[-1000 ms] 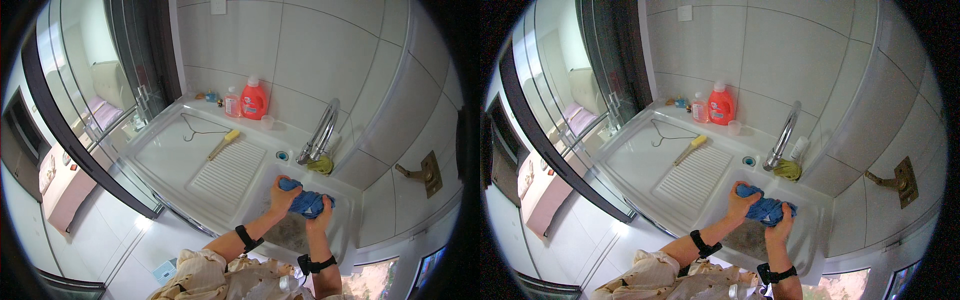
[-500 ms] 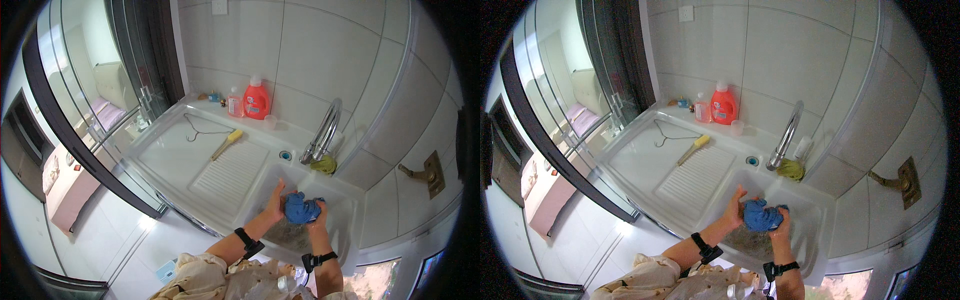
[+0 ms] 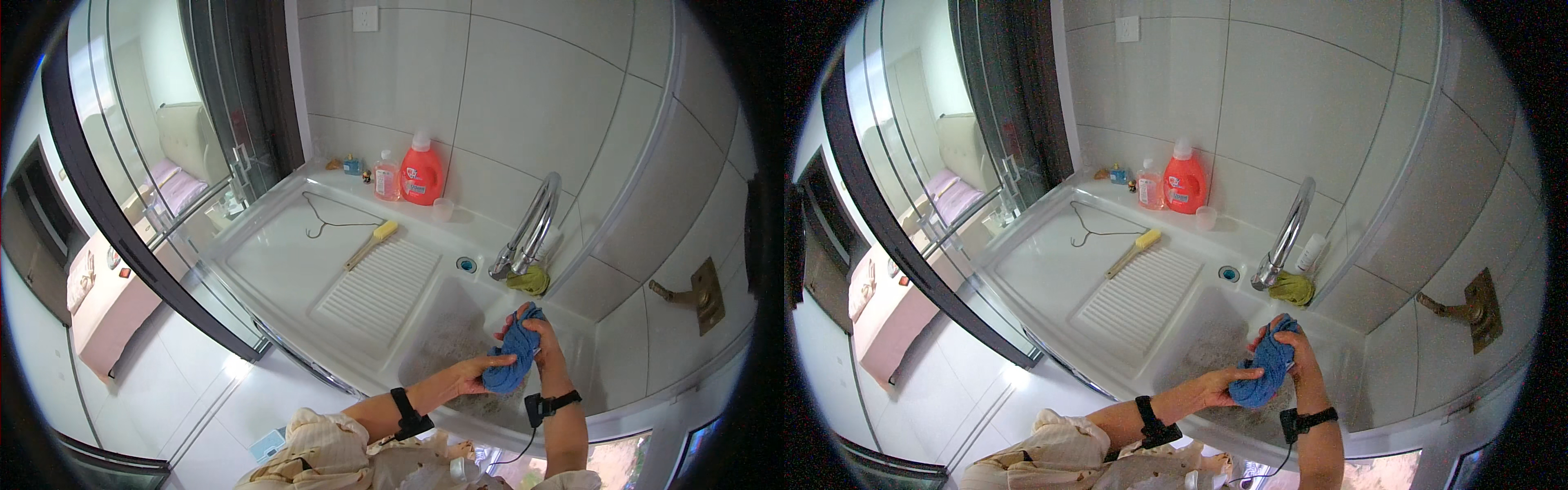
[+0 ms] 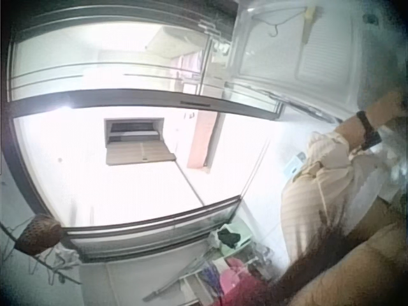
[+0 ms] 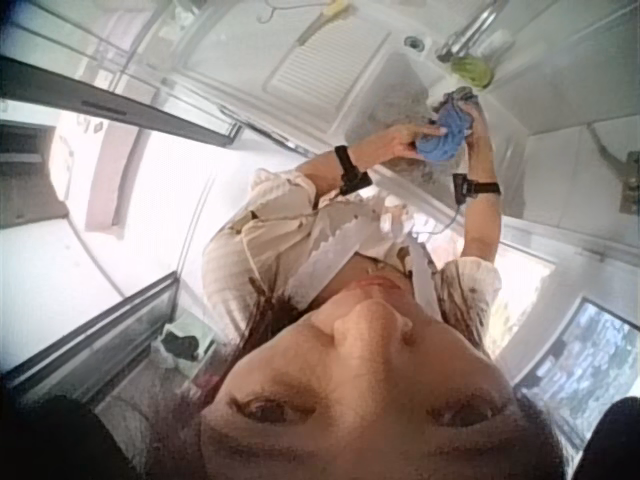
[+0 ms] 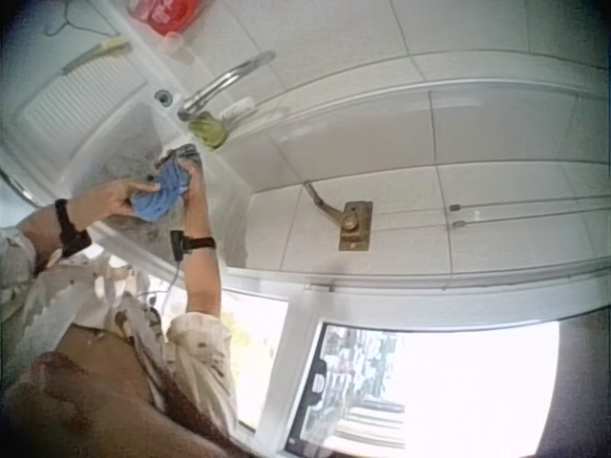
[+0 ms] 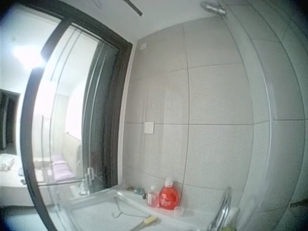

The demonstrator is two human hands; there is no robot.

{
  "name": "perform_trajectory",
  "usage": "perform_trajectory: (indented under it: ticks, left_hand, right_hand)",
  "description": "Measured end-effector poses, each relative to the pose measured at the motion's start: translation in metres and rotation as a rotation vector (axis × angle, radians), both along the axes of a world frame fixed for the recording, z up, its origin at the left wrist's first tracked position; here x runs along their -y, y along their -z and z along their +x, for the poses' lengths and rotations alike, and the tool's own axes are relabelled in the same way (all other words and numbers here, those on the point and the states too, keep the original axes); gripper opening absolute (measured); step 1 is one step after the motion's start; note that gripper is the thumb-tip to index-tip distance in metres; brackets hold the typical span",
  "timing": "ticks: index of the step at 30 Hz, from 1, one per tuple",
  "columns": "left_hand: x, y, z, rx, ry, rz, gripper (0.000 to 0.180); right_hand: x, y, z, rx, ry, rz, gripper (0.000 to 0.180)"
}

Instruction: Hand washing a green and a blue cloth in a sink using detergent.

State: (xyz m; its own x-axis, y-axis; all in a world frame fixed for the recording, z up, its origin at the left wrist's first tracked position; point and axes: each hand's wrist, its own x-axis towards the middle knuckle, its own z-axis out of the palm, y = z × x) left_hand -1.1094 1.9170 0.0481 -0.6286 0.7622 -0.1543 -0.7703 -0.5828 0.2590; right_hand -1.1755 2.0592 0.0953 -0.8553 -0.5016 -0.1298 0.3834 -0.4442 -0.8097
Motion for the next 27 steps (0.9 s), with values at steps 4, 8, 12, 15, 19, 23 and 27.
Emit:
perform_trajectory:
  ticks: [4, 8, 12, 15, 19, 23, 27]
  left_hand:
    - [0.003, -0.013, -0.006, -0.197, 0.033, -0.323, 0.047]
    - [0.004, 0.003, -0.005, -0.361, -0.056, -0.485, 0.043]
    - [-0.003, 0.009, -0.003, -0.439, -0.096, -0.844, 0.033]
    - [-0.004, 0.031, -0.004, -0.464, -0.133, -0.919, 0.032]
    - [-0.005, 0.062, -0.008, -0.663, -0.318, -1.173, 0.039]
    - [-0.009, 0.083, -0.02, -0.691, -0.365, -1.33, 0.038]
    - [-0.004, 0.097, -0.028, -0.524, -0.359, -1.214, 0.039]
  right_hand:
    - [-0.006, -0.008, -0.007, -0.081, -0.034, 0.329, 0.028]
    - [0.021, -0.012, 0.004, -0.156, 0.054, 0.623, 0.037]
    - [0.022, 0.019, -0.001, -0.467, 0.012, 1.009, 0.045]
    - [0.038, 0.03, 0.005, -0.682, 0.061, 1.224, 0.035]
    - [0.053, 0.059, 0.01, -0.872, 0.198, 1.279, 0.026]
    - [0.058, 0.082, 0.005, -0.894, 0.237, 1.387, 0.025]
    - [0.065, 0.075, 0.002, -0.788, 0.264, 1.36, 0.029]
